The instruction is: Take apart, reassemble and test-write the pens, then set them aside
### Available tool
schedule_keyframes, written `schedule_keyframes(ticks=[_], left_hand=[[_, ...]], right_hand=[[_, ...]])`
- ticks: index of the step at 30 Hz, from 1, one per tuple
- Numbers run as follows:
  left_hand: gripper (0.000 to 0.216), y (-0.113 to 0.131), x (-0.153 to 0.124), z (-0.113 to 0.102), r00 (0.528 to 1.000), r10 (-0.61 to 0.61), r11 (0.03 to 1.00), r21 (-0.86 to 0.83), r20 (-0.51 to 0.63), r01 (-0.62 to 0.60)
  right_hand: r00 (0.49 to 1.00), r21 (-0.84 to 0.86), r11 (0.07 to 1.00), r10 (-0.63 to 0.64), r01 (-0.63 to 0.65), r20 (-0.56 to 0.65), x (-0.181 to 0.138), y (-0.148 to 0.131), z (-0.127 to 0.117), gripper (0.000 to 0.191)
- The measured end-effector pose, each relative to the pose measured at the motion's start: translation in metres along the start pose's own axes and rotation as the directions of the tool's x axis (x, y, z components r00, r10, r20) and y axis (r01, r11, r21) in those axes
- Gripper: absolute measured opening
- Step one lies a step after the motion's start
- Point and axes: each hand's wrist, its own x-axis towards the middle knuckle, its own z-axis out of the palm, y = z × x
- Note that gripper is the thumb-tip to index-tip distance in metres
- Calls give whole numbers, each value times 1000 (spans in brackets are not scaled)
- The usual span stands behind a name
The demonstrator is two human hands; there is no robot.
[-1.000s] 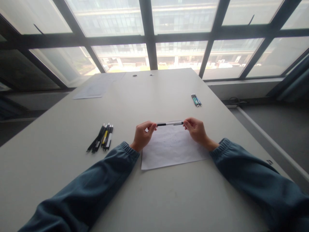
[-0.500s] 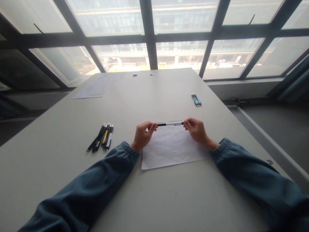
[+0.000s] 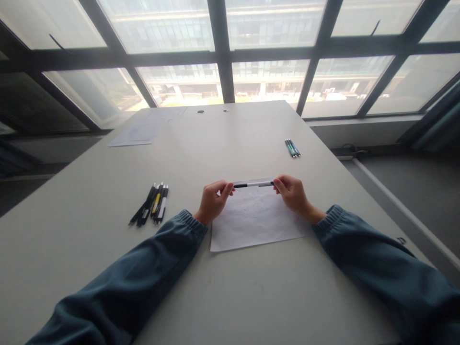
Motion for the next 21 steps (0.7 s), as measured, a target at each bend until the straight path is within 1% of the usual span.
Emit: schedule_keyframes(ticks=[6,21], left_hand=[[44,0,0,0,1000,4,1000,-3,8,-4],[47,0,0,0,1000,-18,1000,5,15,17]], right_hand=[[1000,11,1000,1,-1,1,0,0,0,40],[1000,-20,1000,-10,10,5,1,-1,1,45]])
